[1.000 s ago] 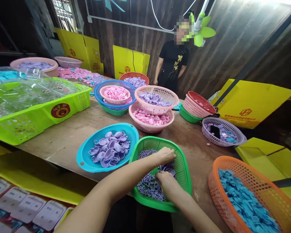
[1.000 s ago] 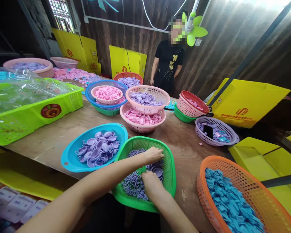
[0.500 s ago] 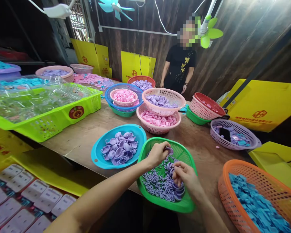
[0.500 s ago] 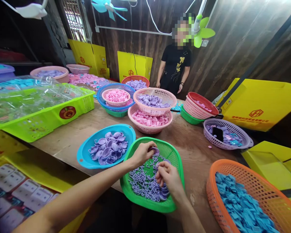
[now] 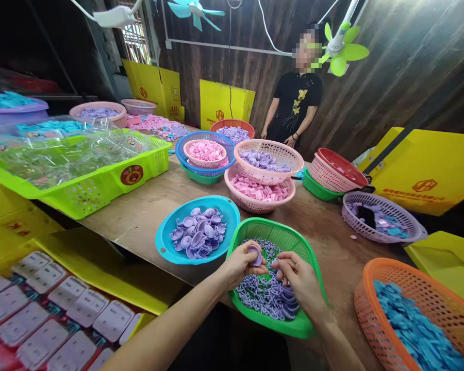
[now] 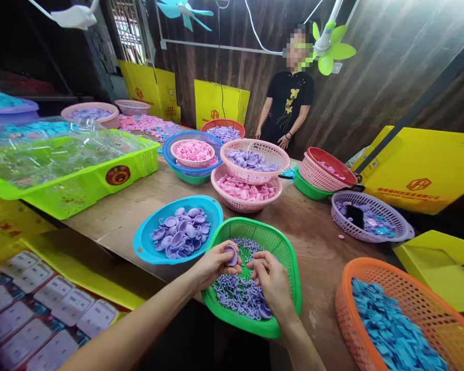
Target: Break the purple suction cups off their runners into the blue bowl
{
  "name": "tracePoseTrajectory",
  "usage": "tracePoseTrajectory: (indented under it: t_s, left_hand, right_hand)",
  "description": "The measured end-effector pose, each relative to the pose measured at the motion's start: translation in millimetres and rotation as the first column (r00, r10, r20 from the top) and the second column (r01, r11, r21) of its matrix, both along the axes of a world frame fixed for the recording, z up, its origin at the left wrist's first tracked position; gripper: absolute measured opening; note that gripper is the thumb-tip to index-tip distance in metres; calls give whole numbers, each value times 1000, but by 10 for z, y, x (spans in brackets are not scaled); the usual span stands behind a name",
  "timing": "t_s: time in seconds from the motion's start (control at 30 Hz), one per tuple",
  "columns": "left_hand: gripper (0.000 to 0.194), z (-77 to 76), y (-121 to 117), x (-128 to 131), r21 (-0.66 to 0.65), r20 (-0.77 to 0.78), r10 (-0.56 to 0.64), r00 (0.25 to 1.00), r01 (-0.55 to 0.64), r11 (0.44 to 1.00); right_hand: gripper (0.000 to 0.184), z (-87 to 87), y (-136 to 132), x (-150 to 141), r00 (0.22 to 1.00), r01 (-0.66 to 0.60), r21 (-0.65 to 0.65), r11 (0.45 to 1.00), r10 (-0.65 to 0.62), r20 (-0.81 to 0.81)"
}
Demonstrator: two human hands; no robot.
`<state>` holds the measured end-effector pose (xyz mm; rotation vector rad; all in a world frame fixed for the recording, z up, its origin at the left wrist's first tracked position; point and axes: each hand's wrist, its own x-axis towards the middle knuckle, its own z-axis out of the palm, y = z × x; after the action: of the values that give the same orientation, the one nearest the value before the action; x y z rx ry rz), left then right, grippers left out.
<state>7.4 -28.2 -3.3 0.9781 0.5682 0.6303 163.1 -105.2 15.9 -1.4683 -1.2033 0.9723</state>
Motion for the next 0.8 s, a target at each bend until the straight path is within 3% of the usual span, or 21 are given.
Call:
tracePoseTrajectory:
  t_s: [0.13,0.23,0.33,0.4,0.5,0.7,0.8]
  left_hand:
    - [25,-75,76,-30,287,-210,129,969,-65,956]
    - [19,-60,71,-37,508,-342,246,907,-42,860]
    - [13,44,2,-37,660,-353,297,887,12,751]
    - [18,125,-50,-31,704,-334,315,888,13,710]
    - [24,202,-103,-16,713,-325,345,881,-12,701]
    - [23,204,-131,-3,734,-322,391,862,-34,678]
    - [25,196,-144,-3,753,-391,435,811,11,658]
  right_hand:
    - [22,43,-18,-24,998,20,14,1000,-21,52]
    - [22,54,-12,-38,998,43,-5,999,-43,54]
    - [22,56,0,-60,997,46,-17,999,-45,59]
    - [23,61,4,-76,997,50,-18,999,-49,64]
    - [25,77,0,-98,999,31,-45,999,-29,45]
    - [27,96,2,-104,1000,18,-34,999,-18,9]
    - [26,119,18,-89,1000,8,-14,1000,-8,18]
